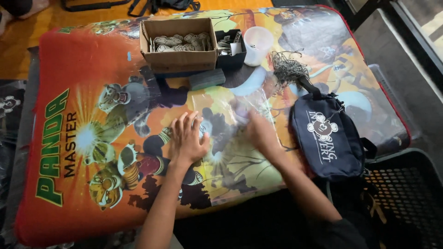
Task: Packaging black fabric items into clear plastic bags on a floor mat.
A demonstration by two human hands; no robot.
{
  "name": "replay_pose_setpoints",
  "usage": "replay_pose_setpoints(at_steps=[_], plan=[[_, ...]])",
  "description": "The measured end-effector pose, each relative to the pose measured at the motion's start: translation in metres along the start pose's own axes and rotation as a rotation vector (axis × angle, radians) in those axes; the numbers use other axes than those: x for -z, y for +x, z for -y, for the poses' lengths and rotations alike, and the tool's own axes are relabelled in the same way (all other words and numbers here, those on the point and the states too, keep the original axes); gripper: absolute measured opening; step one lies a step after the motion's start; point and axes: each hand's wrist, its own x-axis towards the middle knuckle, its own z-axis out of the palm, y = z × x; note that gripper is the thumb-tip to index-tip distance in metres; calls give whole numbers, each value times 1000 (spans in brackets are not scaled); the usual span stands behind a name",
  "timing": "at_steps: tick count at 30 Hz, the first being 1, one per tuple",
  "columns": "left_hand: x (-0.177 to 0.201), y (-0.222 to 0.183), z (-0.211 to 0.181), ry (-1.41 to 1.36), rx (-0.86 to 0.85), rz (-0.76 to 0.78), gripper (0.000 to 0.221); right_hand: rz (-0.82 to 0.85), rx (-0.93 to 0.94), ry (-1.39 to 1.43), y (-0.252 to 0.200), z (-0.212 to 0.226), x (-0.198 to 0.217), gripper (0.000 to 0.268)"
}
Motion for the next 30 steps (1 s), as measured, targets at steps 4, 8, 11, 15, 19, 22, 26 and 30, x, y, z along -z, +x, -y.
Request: replay_pose_setpoints(at_steps=[4, 8, 11, 15, 19, 22, 26, 30], plan=[[-2, -2, 1, -24, -13, -21, 48, 81, 135, 171, -25, 33, 24, 18], [-3, -1, 0, 12, -7, -25, 48, -63, -224, -102, -19, -34, 39, 23], [2, 1, -3, 22, 4, -17, 49, -76, -321, -273, -27, -40, 21, 27], [-5, -2, 3, -10, -4, -22, 46, 155, -117, 49, -74, 14, 13, 21], [-2, -1, -1, -49, 12, -2, 45, 145, -209, 3, -88, -18, 44, 24], [0, -1, -2, -24, 0, -30, 46, 80, -446, -249, -99, -34, 46, 59], [-4, -4, 1, -16, 1, -19, 47, -30, -91, -242, -142, -24, 14, 27], [4, -2, -5, -49, 10, -8, 44, -109, -141, 45, -149, -9, 60, 22]])
